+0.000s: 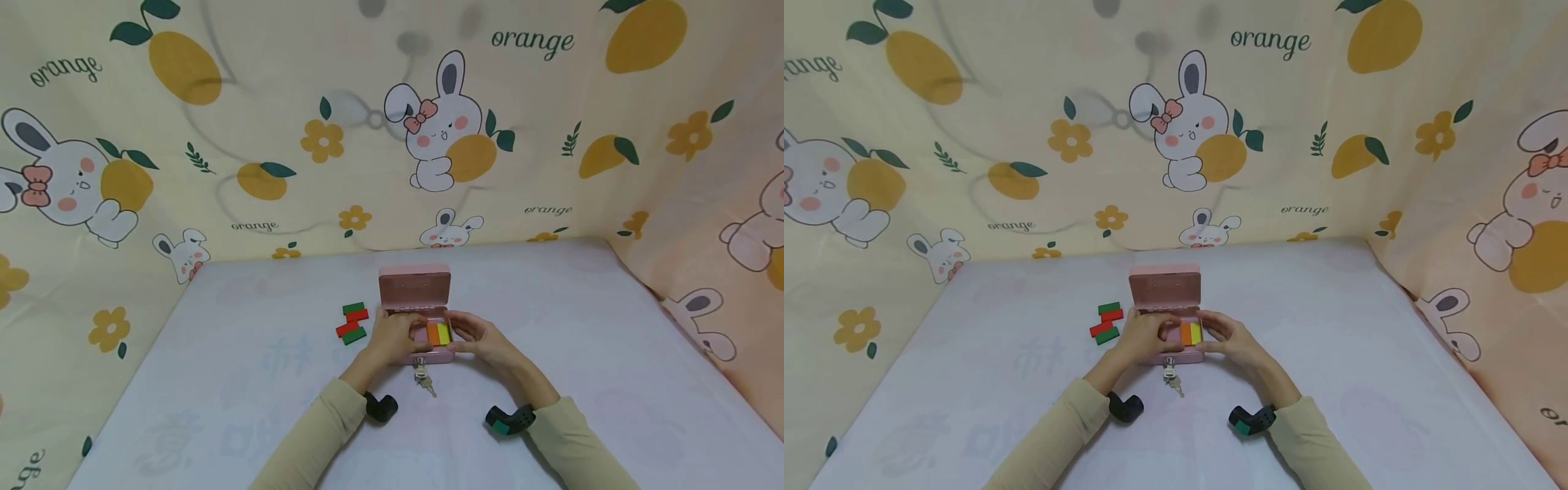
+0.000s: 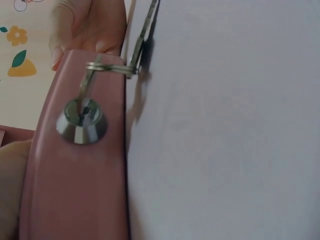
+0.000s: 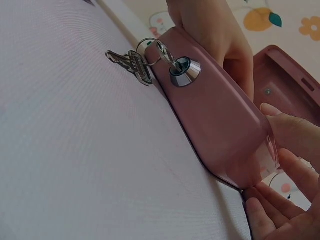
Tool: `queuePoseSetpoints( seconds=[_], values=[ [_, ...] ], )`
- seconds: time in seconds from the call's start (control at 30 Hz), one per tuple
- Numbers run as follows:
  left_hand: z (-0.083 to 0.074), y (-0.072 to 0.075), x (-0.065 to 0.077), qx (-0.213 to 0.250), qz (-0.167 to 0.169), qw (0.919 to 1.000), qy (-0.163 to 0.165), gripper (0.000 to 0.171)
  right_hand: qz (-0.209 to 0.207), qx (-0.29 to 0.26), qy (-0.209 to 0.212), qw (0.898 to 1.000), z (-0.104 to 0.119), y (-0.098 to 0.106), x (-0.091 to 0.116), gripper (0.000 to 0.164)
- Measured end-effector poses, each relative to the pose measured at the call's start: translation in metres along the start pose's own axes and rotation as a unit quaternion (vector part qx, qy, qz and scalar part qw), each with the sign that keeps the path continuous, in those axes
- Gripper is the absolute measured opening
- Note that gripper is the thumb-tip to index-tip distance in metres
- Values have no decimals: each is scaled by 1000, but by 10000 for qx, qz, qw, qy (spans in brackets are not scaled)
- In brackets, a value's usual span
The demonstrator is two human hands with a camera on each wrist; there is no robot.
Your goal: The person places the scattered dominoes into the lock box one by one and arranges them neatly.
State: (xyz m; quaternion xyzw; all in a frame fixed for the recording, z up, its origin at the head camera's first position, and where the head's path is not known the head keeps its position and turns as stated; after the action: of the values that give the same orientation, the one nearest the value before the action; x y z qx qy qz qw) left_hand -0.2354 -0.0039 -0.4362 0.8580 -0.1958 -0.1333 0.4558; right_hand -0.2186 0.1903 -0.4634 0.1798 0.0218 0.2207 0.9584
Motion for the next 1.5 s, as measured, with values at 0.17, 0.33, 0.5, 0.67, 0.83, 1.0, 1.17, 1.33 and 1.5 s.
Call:
queuePoseSetpoints(
  seconds=[0.17, 0.33, 0.5, 0.67, 0.83, 1.0, 1.17, 1.33, 1.5],
  values=[
    [0, 4, 2, 323, 2, 9995, 4, 47, 9, 48, 74, 10000, 0, 0, 0, 73],
    [-2, 11, 5, 657, -113, 9977, -98, 41, 2, 49, 71, 10000, 2, 1, 1, 74],
    [-2, 15, 7, 867, -308, 9950, -401, 34, 7, 47, 81, 10000, 3, 0, 1, 73],
    [-2, 16, 9, 1058, -327, 9924, -544, 30, 22, 198, 35, 9998, 2, 0, 1, 72],
    [-2, 18, 12, 1251, -363, 9902, -506, 31, 17, 247, -37, 9997, 2, 0, 2, 73],
    [2, 24, 17, 1385, -443, 9889, -314, 31, 47, 162, 30, 9999, 3, 0, 2, 72],
    [8, 30, 21, 1509, -531, 9870, -126, 31, 20, 427, 80, 9991, 3, 1, 3, 75],
    [13, 36, 24, 1629, -577, 9849, -73, 34, 26, 326, 110, 9994, 3, 1, 3, 78],
    [17, 42, 27, 1784, -594, 9820, -173, 34, 36, 306, 17, 9995, 3, 0, 2, 74]
  ],
)
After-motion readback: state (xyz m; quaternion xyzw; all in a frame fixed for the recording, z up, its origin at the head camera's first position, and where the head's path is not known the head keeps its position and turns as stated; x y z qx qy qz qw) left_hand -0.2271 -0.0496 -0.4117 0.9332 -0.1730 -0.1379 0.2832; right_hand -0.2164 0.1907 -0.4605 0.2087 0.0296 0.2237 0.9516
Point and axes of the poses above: each hand's wrist, its own x-axis away from the middle knuckle, its own y-axis out of the back of the hand, z = x × y, the point moved 3 cm from there along -x, towards the middle knuckle, and after that the axes turned 12 degrees about x, right-handed, at the moved point
